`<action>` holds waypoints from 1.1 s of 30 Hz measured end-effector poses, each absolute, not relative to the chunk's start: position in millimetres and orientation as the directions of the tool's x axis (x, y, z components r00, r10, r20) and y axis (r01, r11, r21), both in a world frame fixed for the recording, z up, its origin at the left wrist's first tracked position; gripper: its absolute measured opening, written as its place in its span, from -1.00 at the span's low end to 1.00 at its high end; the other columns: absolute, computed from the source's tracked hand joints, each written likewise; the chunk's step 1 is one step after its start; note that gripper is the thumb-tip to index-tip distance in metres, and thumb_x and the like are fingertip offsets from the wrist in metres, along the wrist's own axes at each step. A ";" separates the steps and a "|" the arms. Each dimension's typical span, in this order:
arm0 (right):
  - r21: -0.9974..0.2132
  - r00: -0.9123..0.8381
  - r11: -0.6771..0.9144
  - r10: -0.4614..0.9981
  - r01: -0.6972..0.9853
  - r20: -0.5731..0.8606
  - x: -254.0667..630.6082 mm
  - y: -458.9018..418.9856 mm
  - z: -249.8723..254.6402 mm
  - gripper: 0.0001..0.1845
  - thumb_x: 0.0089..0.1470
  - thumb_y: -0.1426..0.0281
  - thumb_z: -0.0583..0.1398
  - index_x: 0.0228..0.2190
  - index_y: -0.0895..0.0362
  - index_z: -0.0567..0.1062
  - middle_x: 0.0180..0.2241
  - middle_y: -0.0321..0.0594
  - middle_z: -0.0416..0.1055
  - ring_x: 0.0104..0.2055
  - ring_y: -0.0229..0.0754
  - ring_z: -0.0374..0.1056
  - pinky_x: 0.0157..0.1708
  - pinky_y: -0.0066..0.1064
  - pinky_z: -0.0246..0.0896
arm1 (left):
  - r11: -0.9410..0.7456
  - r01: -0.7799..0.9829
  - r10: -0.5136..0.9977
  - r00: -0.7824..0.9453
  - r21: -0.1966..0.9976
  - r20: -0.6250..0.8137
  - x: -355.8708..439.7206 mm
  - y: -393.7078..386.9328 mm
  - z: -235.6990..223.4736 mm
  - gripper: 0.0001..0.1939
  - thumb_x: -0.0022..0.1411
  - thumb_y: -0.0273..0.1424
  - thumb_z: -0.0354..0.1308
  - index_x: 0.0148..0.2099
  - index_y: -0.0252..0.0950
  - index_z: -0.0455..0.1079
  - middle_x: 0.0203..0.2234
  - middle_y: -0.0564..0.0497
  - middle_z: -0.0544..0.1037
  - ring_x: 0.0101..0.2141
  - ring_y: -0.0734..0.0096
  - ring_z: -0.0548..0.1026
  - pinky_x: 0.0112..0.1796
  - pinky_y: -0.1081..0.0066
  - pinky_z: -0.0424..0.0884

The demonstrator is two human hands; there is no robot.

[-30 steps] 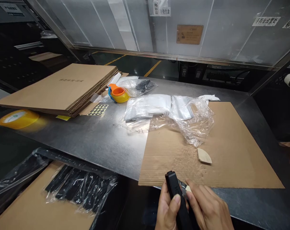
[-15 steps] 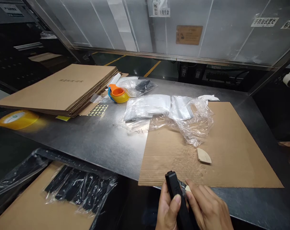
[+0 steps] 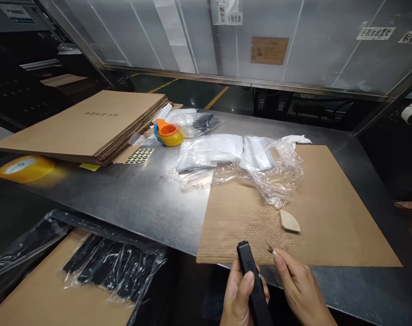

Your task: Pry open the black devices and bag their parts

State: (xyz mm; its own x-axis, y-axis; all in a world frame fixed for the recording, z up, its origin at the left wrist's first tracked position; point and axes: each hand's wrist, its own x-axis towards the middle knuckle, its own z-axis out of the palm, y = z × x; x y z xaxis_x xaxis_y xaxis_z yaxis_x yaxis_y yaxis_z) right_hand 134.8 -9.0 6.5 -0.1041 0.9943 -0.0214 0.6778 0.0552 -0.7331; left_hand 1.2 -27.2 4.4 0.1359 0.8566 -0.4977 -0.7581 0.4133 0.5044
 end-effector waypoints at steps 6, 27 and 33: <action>-0.898 -0.150 -0.091 0.974 0.431 -0.170 128.1 -0.7 15.7 -0.62 0.20 0.14 -0.05 -0.34 0.11 0.42 -0.55 -0.33 0.39 -0.52 -0.30 0.34 -0.52 -0.56 0.21 | 0.444 -0.743 0.847 0.165 0.501 -0.505 0.2 -27.3 2.0 -0.60 0.03 -0.18 0.23 -0.11 -0.22 0.31 -0.61 0.10 0.39 -0.61 0.55 0.31 -0.55 0.52 0.24; -0.862 0.013 -0.209 0.973 0.463 -0.229 148.7 36.8 -11.0 -0.58 0.10 0.00 0.00 -0.39 0.11 0.33 -0.49 -0.30 0.30 -0.44 -0.23 0.23 -0.43 -0.45 0.08 | 0.499 -0.725 0.826 0.231 0.475 -0.515 -5.6 -24.7 -8.6 -0.49 -0.03 -0.17 0.29 -0.05 -0.29 0.37 -0.44 -0.01 0.48 -0.41 0.38 0.45 -0.36 0.42 0.35; -0.366 0.232 -0.286 0.955 0.886 -0.185 217.6 38.9 -19.0 -0.61 0.15 0.06 -0.14 -0.20 0.01 0.29 -0.27 -0.18 0.42 -0.27 0.00 0.36 -0.35 -0.28 0.16 | 0.583 -0.791 0.624 0.288 0.187 -0.726 -10.2 -7.8 -12.7 -0.58 -0.01 -0.17 0.27 -0.16 -0.34 0.42 -0.42 -0.05 0.56 -0.36 0.28 0.53 -0.35 0.39 0.42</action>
State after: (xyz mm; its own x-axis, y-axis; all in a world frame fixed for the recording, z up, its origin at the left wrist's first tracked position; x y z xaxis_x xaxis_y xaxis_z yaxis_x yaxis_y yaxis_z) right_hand 217.6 38.9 -19.0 0.2320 0.9550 -0.1850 0.8856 -0.2860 -0.3660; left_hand -10.2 -7.8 -12.7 0.2880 0.6240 -0.7264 -0.7910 0.5826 0.1869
